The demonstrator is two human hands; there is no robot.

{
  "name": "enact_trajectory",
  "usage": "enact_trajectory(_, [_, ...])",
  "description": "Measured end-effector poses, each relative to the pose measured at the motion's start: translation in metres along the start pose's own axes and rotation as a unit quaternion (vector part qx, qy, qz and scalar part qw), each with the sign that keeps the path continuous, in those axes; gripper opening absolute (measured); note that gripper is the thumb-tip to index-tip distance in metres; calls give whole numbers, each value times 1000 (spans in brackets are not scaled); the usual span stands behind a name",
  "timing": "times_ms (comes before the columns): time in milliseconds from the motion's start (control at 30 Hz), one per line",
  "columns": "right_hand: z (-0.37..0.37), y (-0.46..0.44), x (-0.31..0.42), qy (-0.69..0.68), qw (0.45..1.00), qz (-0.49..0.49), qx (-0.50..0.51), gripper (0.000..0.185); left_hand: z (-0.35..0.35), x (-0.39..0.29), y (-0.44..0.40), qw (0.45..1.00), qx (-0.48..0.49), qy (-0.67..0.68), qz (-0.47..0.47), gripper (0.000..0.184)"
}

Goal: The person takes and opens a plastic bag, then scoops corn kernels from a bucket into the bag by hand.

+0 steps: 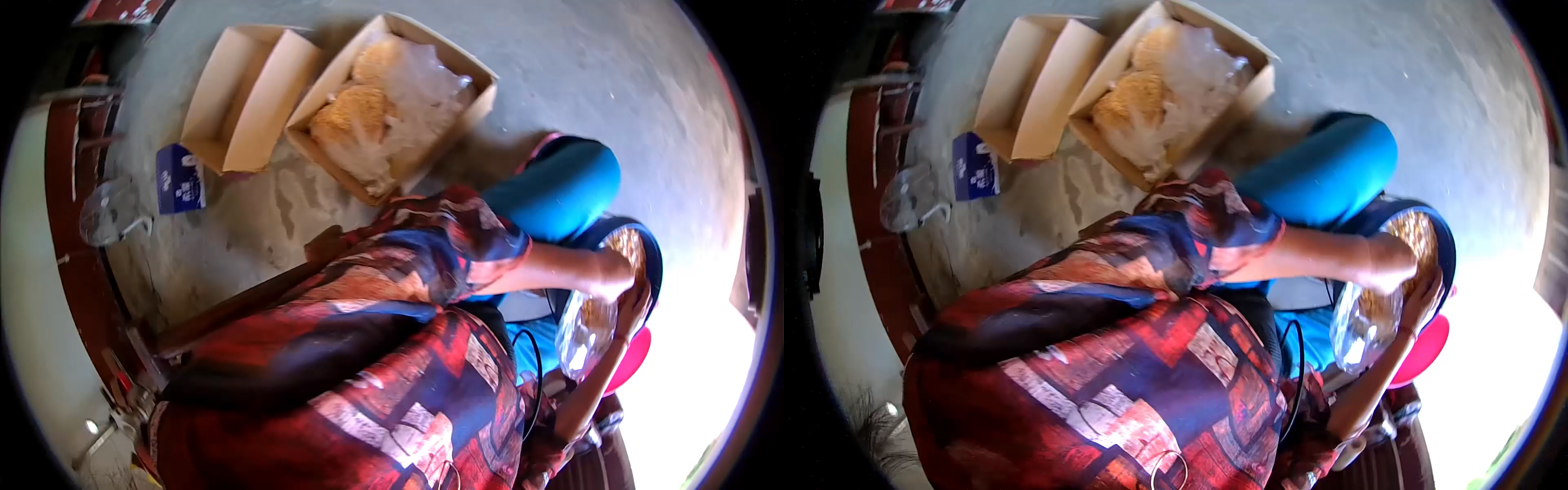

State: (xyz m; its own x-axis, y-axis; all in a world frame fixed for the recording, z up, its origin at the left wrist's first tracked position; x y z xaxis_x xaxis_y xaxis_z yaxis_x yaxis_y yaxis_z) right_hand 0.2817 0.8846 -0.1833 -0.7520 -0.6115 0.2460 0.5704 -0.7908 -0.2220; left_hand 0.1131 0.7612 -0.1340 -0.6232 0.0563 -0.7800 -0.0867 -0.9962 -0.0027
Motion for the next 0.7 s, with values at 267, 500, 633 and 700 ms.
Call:
enact_trajectory(267, [-19,19,-22,-3,999,38,19,24,4,-7,-1,997,59,39,24,18])
enact_trajectory(500, [1,34,5,-67,997,30,31,22,3,-8,2,1000,16,24,-6,17])
enact_trajectory(633, [-6,31,-31,-216,971,-100,1,17,7,-8,5,999,-19,26,-20,16])
enact_trajectory(700, [-2,24,-31,-260,956,-138,-12,15,-7,3,-3,991,-63,102,-53,13])
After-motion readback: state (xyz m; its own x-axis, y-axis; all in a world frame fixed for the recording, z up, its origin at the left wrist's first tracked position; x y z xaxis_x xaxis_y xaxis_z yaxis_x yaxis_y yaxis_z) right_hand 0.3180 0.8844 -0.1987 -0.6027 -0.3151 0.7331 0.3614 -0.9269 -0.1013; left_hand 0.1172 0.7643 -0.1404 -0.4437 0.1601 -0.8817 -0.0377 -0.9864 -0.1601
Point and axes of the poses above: each hand's wrist, its own y-axis away from the middle knuckle, its own z-axis out of the back of the hand, x = y × z, the point moved 5 cm from there along -y, towards the middle knuckle, and after that the axes turned 7 degrees about -x, right-handed, at the moved point
